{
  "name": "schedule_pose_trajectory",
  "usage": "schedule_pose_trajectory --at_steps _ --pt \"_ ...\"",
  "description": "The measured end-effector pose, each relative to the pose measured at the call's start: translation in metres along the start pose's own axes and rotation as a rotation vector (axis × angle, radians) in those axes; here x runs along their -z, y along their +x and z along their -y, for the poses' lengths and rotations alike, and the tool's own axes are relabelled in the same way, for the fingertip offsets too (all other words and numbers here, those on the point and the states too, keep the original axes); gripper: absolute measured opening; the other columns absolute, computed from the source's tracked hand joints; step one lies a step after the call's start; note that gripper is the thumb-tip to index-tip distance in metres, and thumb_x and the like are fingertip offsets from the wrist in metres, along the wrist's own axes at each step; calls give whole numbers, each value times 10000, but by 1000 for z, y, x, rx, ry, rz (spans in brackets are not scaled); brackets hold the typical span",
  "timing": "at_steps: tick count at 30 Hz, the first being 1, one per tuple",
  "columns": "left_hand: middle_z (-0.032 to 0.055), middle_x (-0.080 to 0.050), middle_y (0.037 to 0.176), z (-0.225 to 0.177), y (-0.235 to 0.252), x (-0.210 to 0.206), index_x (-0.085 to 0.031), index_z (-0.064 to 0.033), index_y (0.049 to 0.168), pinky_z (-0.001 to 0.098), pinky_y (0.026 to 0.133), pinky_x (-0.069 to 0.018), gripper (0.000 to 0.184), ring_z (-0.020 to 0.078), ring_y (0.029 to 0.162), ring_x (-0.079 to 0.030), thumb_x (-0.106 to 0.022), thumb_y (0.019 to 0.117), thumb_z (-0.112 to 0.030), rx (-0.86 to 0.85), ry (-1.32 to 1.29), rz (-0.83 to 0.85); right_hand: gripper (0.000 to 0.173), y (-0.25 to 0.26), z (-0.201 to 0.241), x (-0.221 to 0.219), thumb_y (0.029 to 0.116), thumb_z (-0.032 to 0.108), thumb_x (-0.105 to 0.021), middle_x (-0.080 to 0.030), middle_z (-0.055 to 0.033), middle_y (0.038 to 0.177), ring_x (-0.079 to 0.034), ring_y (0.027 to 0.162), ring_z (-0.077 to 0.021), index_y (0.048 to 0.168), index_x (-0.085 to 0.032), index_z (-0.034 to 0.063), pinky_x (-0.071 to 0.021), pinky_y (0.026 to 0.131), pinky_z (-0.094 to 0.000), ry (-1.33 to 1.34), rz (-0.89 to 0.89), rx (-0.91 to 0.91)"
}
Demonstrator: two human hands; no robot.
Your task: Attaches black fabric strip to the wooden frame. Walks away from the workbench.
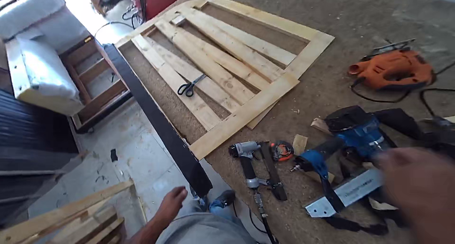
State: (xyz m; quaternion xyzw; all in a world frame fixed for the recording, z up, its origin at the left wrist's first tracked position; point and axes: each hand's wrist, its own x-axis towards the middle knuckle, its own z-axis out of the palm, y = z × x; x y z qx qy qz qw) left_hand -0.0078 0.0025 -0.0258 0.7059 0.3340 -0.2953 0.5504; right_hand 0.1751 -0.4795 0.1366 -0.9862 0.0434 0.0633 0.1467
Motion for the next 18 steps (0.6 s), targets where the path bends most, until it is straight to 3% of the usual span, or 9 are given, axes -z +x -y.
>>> schedule_pose_trajectory --at_steps 1,2,3,4,6,8,10,12,18 --pt "203 -557 1453 2 8 -5 -462 -16 1489 529 1047 -517 505 327 1300 -586 -486 1084 -317 -9 -223 -54 328 -19 38 -36 1038 246 -594 -680 -290 1016 -682 935 -450 1101 -685 -63 -538 811 -670 193 48 126" --pt "179 -558 1465 0 16 -9 -454 -28 1495 512 1044 -521 487 304 1310 -583 -477 1091 -299 -28 -399 -93 301 -35 86 -76 1007 282 -638 -714 -201 1015 -705 932 -354 1093 -722 7 -571 829 -592 343 177 177" --pt "164 -587 1438 -3 24 -12 -465 -29 1484 493 1030 -535 457 283 1290 -603 -459 1100 -276 -57 -532 -119 325 -45 137 -111 1007 315 -633 -723 -141 1120 -705 1034 -277 1180 -723 55 -572 937 -510 438 399 185" --pt "171 -614 1397 -5 31 -15 -473 -12 1468 481 1021 -546 431 277 1260 -624 -435 1112 -251 -84 -639 -123 406 -51 179 -147 1007 336 -624 -694 -135 1251 -672 1156 -257 1304 -676 64 -533 1036 -470 497 594 195" --pt "198 -661 1289 -8 44 -17 -501 33 1405 476 992 -570 379 282 1176 -668 -385 1125 -196 -138 -787 -91 545 -52 230 -212 997 364 -629 -636 -172 1371 -607 1282 -290 1434 -579 42 -463 1119 -480 525 730 177" --pt "204 -690 1218 -7 53 -17 -535 53 1344 474 966 -584 345 285 1119 -692 -376 1124 -159 -162 -859 -36 571 -51 250 -257 978 381 -652 -663 -181 1302 -638 1216 -294 1413 -578 19 -491 1074 -491 520 726 103" --pt "205 -701 1182 -2 57 -16 -534 65 1330 477 950 -589 329 290 1087 -702 -373 1120 -130 -167 -916 15 469 -49 256 -272 952 396 -679 -723 -139 1126 -695 1069 -269 1263 -670 46 -544 977 -501 456 730 70" --pt "206 -712 1142 -2 60 -14 -526 76 1318 473 920 -603 311 292 1039 -718 -379 1114 -108 -160 -974 42 355 -46 259 -266 955 380 -672 -719 -123 995 -690 957 -271 1095 -721 57 -541 896 -519 375 722 40" --pt "198 -718 971 -11 65 -25 -554 70 1146 439 782 -630 168 278 853 -733 -535 1057 -71 -12 -1094 -53 271 -42 253 -252 952 327 -692 -703 -71 880 -671 841 -193 981 -737 61 -543 807 -436 364 646 17"
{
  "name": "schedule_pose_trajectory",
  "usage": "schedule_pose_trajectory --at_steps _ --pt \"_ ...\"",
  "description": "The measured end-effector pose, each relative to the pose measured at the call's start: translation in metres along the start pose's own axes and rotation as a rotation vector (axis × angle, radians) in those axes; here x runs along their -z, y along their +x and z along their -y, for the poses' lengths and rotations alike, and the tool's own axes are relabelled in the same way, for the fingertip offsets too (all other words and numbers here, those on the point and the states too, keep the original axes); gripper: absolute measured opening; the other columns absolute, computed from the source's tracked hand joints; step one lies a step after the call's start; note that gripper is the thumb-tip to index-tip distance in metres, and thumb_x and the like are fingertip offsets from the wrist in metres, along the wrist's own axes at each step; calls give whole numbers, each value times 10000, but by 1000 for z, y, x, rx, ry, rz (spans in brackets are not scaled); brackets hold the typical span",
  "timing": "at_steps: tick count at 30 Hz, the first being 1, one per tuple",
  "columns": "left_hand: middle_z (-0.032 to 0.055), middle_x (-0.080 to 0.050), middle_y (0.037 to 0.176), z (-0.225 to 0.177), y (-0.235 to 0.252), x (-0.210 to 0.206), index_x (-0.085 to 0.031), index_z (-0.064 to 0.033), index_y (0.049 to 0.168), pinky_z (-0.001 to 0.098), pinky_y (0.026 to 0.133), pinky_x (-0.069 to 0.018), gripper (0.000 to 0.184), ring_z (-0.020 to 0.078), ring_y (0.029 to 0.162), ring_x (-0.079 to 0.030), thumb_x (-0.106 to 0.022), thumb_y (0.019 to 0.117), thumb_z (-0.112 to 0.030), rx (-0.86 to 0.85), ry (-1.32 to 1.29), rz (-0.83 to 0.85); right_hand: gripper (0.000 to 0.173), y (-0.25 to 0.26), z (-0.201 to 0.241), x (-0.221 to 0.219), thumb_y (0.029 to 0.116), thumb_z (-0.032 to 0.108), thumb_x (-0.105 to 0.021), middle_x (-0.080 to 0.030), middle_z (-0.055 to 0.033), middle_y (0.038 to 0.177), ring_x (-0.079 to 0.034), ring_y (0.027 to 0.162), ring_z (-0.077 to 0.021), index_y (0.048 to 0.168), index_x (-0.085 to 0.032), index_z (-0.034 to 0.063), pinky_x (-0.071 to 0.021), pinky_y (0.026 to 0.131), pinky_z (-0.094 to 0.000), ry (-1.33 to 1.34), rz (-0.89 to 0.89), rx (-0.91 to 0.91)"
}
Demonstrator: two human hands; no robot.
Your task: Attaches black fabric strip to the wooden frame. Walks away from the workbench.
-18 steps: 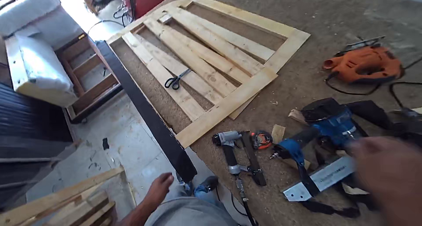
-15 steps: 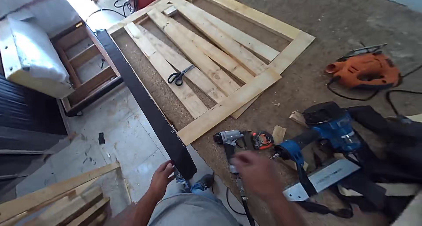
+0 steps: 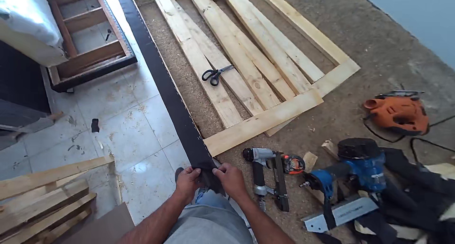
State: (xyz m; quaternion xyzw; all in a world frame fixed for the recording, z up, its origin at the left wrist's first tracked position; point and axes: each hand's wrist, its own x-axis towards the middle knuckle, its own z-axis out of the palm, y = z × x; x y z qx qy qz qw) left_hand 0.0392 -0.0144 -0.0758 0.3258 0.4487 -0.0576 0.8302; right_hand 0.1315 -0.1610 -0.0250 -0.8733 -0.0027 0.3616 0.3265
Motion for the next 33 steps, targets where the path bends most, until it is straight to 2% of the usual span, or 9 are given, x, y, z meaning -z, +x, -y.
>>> schedule_pose_trajectory --at_steps 6,10,12,14,16,19,22,26,33 --pt "209 -708 940 6 -4 -22 -526 72 1132 422 715 -643 190 281 786 -737 -625 989 -2 17 -59 -210 288 -1 3 3 991 316 -629 -676 -99 854 -671 823 -234 995 -683 33 -548 784 -449 -146 49 86" --pt "197 -692 885 15 -17 -22 -490 59 1096 396 651 -633 305 259 720 -716 -729 914 9 -18 -24 -324 259 4 -15 2 1008 231 -607 -739 -124 973 -721 915 -270 1190 -702 73 -575 864 -477 -226 84 326" --pt "210 -687 900 19 -28 -24 -468 56 1219 409 662 -631 425 275 737 -716 -741 894 27 -76 -9 -334 285 12 -38 -1 1018 152 -569 -757 -110 987 -738 904 -256 1245 -741 152 -603 843 -474 -224 44 606" --pt "230 -703 915 17 -38 -26 -429 29 1379 434 687 -640 567 301 760 -732 -727 897 39 -141 8 -318 285 17 -40 6 1012 122 -545 -723 -95 933 -704 875 -225 1152 -786 181 -589 820 -433 -225 99 709" --pt "224 -704 900 11 -44 -26 -491 33 1351 445 709 -638 459 298 759 -729 -685 935 36 -162 2 -298 322 17 -27 21 1031 127 -492 -725 -96 1036 -690 991 -216 1182 -775 158 -554 922 -418 -269 280 623" --pt "198 -717 924 0 -48 -20 -632 86 1106 416 766 -630 143 265 807 -726 -625 988 5 -137 8 -223 381 16 -8 35 1025 85 -446 -698 -116 1197 -652 1143 -225 1301 -708 109 -502 1033 -414 -289 471 495" --pt "213 -721 1014 -4 -52 -14 -636 109 1171 419 840 -616 217 268 894 -723 -546 976 76 -169 39 -131 434 18 -5 39 965 30 -494 -687 -106 1199 -650 1131 -214 1345 -684 120 -518 1016 -405 -310 496 518" --pt "158 -744 1042 -7 -54 -7 -677 56 1213 392 866 -619 326 215 927 -731 -618 895 100 -224 332 -95 394 22 -3 38 996 22 -517 -684 -104 1228 -666 1130 -234 1338 -684 124 -534 1015 -432 -439 454 578" --pt "18 -762 1086 -6 -59 -7 -794 -126 1104 280 959 -579 220 75 1021 -712 -633 966 -69 -483 917 -202 278 31 -23 28 964 11 -592 -756 -80 1085 -750 950 -227 1127 -780 135 -628 820 -423 -475 91 958"
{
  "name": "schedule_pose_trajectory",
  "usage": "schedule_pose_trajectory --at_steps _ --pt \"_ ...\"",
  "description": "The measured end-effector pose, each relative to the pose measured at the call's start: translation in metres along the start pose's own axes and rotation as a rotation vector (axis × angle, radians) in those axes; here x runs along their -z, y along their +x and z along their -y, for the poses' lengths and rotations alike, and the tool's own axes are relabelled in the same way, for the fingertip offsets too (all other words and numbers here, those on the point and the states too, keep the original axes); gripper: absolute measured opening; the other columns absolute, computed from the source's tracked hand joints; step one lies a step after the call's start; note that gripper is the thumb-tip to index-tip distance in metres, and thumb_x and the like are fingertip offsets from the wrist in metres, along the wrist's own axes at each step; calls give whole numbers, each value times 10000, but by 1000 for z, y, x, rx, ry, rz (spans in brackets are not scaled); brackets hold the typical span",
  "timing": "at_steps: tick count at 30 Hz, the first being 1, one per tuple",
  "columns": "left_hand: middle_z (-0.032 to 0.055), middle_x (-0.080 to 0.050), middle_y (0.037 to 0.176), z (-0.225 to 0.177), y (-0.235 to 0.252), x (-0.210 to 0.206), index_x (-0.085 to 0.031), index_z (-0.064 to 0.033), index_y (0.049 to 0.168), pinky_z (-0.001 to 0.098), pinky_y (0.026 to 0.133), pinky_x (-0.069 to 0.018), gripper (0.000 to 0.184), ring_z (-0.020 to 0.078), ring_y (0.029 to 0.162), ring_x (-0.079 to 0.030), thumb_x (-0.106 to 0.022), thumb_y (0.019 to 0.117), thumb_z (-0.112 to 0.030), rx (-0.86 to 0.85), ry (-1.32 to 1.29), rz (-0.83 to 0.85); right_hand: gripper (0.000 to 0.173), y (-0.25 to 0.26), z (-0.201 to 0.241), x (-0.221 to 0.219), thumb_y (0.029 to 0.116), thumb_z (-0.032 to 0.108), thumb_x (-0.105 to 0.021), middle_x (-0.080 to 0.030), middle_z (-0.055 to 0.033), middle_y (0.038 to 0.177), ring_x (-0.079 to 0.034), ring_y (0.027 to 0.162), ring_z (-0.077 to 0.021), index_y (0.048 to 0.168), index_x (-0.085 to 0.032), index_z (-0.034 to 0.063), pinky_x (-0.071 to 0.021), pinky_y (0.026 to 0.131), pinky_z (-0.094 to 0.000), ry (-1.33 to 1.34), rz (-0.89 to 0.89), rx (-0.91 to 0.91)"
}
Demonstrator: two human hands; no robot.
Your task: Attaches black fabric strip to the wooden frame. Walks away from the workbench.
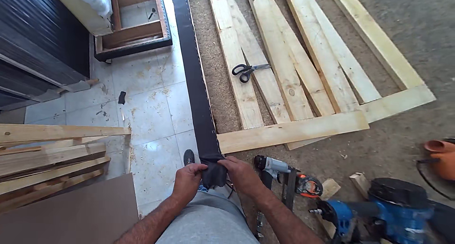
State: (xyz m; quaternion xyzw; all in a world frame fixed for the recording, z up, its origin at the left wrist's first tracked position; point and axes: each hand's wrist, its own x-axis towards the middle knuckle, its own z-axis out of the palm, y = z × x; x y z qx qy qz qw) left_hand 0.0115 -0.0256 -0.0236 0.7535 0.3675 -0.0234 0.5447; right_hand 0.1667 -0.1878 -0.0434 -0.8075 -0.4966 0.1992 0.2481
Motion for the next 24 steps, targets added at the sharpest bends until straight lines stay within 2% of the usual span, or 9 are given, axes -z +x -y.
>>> schedule_pose_trajectory --at_steps 3,5,6,8,11,15,19,21,24 --pt "-1 -778 1017 3 1 0 -817 -147 1028 292 931 -589 210 71 986 -723 -636 963 -63 -148 114 -134 241 4 -2 -2 926 25 -643 -763 -45 1027 -748 911 -196 1053 -798 159 -631 791 -401 -26 -94 48" --pt "-13 -773 974 5 10 4 -818 -157 1001 319 892 -603 173 79 937 -725 -678 952 -69 -206 117 -180 234 11 -2 0 902 41 -668 -731 -31 973 -720 876 -175 1030 -808 179 -625 763 -385 28 -130 11" --pt "-15 -765 959 5 17 7 -817 -162 993 337 872 -606 152 88 918 -721 -696 946 -81 -219 115 -183 210 17 -2 2 904 67 -685 -707 -36 966 -694 895 -181 1021 -810 188 -610 782 -392 74 -132 -30" --pt "5 -725 967 1 35 16 -811 -160 994 377 865 -592 101 122 932 -689 -726 947 -133 -208 103 -149 148 33 -4 7 921 112 -707 -667 -53 1004 -644 981 -215 1003 -808 183 -569 860 -436 163 -110 -112" --pt "44 -707 1029 -7 66 26 -802 -131 998 434 915 -564 111 170 1007 -666 -743 951 -212 -107 88 -83 138 59 -12 9 953 115 -667 -684 -60 1143 -633 1102 -241 1011 -790 140 -540 961 -476 219 -83 -152" --pt "18 -703 994 -7 89 29 -790 -150 906 439 886 -546 123 159 979 -654 -766 934 -268 1 97 -45 161 78 -6 11 1008 184 -624 -744 -28 1037 -691 1027 -203 1061 -771 149 -562 924 -472 205 -39 -303" --pt "47 -672 973 -9 91 28 -752 -115 843 450 847 -538 181 187 940 -637 -789 916 -276 53 87 -69 168 77 -6 6 1013 229 -627 -718 -30 1052 -673 1026 -193 1059 -769 152 -557 921 -464 223 -72 -346" --pt "53 -675 986 -5 94 25 -748 -110 819 450 849 -544 176 191 951 -638 -822 884 -256 43 40 -103 170 76 -10 1 1010 228 -626 -704 -17 1040 -667 1014 -171 1058 -776 164 -565 903 -444 217 -117 -339" --pt "19 -684 996 9 101 16 -761 -137 776 408 868 -551 131 157 988 -635 -853 835 -210 -73 14 -164 175 78 -14 -5 1003 225 -628 -703 -6 1026 -672 989 -149 1057 -789 185 -577 884 -427 227 -173 -361"
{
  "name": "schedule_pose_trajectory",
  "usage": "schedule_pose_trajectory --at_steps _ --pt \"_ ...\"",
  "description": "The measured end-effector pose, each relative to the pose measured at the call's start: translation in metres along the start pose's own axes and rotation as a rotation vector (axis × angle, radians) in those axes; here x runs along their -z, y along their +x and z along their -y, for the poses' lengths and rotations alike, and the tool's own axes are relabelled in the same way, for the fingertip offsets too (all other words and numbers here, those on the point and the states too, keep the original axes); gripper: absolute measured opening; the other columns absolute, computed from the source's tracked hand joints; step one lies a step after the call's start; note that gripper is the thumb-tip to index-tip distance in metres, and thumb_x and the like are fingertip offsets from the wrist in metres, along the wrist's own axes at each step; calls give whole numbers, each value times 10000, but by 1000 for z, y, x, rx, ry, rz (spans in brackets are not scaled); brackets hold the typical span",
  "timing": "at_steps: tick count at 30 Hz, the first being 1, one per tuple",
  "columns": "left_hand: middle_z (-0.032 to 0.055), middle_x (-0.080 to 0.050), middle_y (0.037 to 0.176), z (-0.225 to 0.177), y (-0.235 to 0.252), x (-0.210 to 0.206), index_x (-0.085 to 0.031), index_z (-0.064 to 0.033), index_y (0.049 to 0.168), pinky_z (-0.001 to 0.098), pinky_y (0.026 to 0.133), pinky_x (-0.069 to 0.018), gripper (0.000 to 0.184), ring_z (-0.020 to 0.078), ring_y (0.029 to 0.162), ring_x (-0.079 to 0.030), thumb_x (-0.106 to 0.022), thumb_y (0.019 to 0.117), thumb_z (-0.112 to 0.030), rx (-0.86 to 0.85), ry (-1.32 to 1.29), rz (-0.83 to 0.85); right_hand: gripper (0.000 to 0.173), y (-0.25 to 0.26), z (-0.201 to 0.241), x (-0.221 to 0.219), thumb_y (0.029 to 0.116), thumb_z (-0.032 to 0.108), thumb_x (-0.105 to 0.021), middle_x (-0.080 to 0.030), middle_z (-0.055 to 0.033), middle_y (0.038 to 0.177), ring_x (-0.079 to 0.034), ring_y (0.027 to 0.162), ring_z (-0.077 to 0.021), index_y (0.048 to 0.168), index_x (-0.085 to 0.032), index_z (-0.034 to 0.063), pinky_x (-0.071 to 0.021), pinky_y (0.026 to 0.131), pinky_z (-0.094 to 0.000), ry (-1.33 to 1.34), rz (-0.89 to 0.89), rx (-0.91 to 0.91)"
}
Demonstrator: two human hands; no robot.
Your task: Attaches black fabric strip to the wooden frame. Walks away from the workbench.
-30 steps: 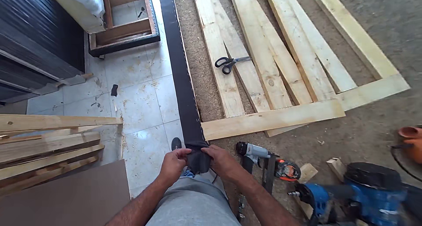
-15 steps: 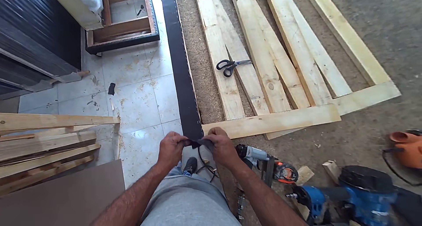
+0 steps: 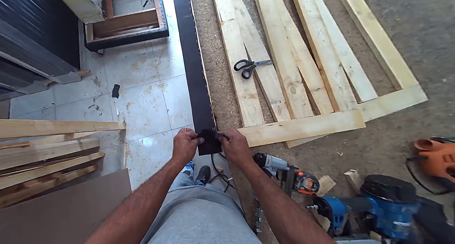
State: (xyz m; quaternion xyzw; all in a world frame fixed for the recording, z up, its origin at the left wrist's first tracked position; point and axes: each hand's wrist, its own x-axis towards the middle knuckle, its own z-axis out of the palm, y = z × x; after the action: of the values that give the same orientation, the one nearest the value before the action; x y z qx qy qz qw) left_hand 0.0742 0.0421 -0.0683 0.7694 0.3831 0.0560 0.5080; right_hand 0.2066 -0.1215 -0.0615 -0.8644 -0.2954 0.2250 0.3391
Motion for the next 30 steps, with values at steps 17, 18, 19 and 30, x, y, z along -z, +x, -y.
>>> schedule_pose_trajectory --at_steps 17,18,19,30 --pt "32 -767 1072 16 9 -11 -716 -93 842 398 720 -610 109 154 840 -729 -825 851 -83 75 -271 29 970 -143 -27 29 866 430 -776 -603 -273 1342 -643 1187 -425 1582 -286 -5 -542 965 -588 -393 -218 -780" --pt "37 -760 965 18 10 -11 -714 -91 845 404 710 -602 110 158 799 -716 -824 851 -81 68 -279 31 950 -142 -31 26 872 396 -783 -620 -262 1325 -659 1164 -420 1580 -286 2 -551 948 -591 -372 -250 -779" --pt "36 -750 904 19 11 -11 -710 -90 844 413 723 -610 112 160 784 -715 -821 855 -84 57 -276 42 920 -141 -35 24 878 363 -789 -641 -257 1294 -676 1128 -423 1573 -298 13 -556 926 -602 -342 -282 -780" --pt "49 -729 862 6 12 3 -653 -72 875 403 707 -622 115 173 740 -715 -748 937 -91 53 -263 183 654 -201 84 125 773 136 -742 -705 -128 958 -707 819 -206 1336 -507 -100 -605 727 -460 137 -41 -518"
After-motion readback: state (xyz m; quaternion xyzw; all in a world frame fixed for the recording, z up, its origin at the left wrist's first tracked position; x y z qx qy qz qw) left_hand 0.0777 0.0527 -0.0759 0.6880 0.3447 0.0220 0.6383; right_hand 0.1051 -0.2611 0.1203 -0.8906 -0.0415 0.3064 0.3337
